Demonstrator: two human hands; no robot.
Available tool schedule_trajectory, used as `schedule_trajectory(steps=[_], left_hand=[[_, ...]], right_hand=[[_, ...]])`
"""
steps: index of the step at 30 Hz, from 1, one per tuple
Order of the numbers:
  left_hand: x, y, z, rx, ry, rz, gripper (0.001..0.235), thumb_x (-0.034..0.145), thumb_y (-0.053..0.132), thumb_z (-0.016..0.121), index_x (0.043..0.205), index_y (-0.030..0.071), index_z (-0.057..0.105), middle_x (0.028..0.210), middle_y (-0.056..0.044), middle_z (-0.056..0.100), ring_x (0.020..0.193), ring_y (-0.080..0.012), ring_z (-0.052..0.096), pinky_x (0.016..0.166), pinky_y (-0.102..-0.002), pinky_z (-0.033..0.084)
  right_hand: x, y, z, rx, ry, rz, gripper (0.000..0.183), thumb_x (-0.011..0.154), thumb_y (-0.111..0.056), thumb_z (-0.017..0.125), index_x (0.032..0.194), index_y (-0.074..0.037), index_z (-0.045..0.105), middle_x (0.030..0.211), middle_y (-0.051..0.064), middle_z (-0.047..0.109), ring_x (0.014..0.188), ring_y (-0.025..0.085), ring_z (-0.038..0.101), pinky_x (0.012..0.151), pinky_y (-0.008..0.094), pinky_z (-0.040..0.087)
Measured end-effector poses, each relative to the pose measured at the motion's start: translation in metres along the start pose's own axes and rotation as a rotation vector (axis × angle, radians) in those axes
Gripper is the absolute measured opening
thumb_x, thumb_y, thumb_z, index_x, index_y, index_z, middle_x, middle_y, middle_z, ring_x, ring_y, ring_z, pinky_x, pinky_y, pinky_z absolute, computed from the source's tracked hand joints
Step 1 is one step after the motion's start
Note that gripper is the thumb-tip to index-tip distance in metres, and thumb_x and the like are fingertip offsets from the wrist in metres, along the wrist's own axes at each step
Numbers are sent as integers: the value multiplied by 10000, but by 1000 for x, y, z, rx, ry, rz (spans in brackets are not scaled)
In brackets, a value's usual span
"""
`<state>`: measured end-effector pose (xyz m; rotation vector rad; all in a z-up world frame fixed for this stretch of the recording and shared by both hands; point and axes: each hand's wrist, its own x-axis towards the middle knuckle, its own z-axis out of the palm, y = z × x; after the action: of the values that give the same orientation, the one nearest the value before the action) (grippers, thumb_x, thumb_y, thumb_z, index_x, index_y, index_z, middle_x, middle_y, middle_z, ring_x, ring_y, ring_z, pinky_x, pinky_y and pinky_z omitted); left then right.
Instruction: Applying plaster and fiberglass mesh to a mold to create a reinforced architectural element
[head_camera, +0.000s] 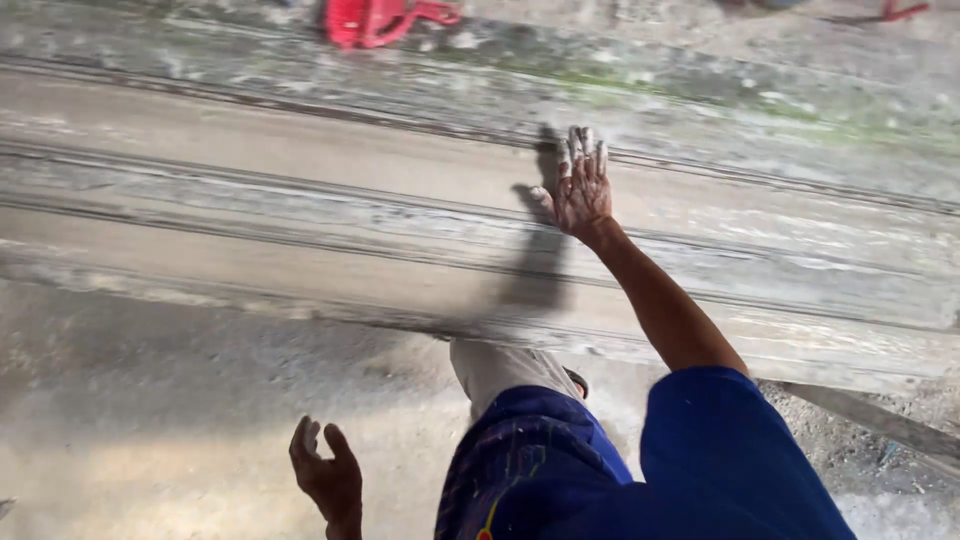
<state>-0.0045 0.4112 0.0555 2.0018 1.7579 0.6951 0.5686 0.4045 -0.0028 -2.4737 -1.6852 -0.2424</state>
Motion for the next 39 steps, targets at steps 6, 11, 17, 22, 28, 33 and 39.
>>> schedule_trajectory(steps=[6, 11, 17, 22, 28, 33, 39], left_hand=[[-159, 44, 54, 6, -68, -282, 440, 1037, 191, 608, 1415, -34, 587, 1314, -240, 639, 1157, -385, 669, 817, -472, 545], [-288, 83, 69, 100, -164, -222, 482, 1015, 207, 658, 1426, -41, 617, 1257, -262, 681, 1118, -370, 681, 863, -469, 586], [-357, 99, 115, 164, 12, -14, 412, 1051, 104, 721, 1407, -87, 637, 1129, -257, 655, 983, -390, 648, 873, -470, 550], [-369, 206, 145, 213, -51, -82, 431, 1079, 146, 688, 1424, -107, 635, 1160, -294, 681, 1011, -433, 673, 833, -491, 563], [-368, 346, 177, 234, -220, 89, 473, 1054, 249, 599, 1411, -62, 609, 1262, -235, 686, 1138, -370, 672, 908, -481, 558], [-373, 358, 175, 223, -186, 107, 431, 1036, 176, 633, 1385, -74, 606, 1309, -234, 672, 1049, -385, 678, 819, -469, 560], [-369, 347, 173, 226, -137, 92, 441, 1020, 145, 645, 1401, -72, 600, 1238, -242, 673, 1110, -339, 681, 887, -454, 572]], right_hand=[[-115, 168, -29, 30, 174, -94, 835, 1116, -570, 367, 1556, 137, 312, 1617, 349, 294, 1516, 524, 269, 1234, 684, 224], [-208, 295, -46, 56, 90, -37, 846, 1106, -588, 303, 1583, 109, 252, 1643, 331, 254, 1542, 507, 221, 1258, 674, 178], [-305, 441, -64, 20, 10, 66, 956, 1039, -706, 323, 1496, 125, 436, 1578, 374, 374, 1504, 518, 286, 1217, 643, 145], [-373, 543, -96, 97, -138, 213, 1097, 956, -804, 313, 1595, 76, 175, 1667, 307, 159, 1570, 438, 136, 1278, 600, 80], [-431, 635, -108, 125, -148, 300, 1065, 923, -861, 67, 1629, -66, 2, 1716, 201, 6, 1625, 363, 58, 1329, 558, 7], [-443, 642, -119, 328, 198, 171, 806, 1078, -646, 150, 1673, -131, -28, 1753, 132, -4, 1659, 319, 66, 1368, 558, 74], [-403, 578, -85, 318, -275, 41, 951, 984, -722, 124, 1614, -12, 59, 1696, 263, 123, 1588, 397, 173, 1313, 522, 134]])
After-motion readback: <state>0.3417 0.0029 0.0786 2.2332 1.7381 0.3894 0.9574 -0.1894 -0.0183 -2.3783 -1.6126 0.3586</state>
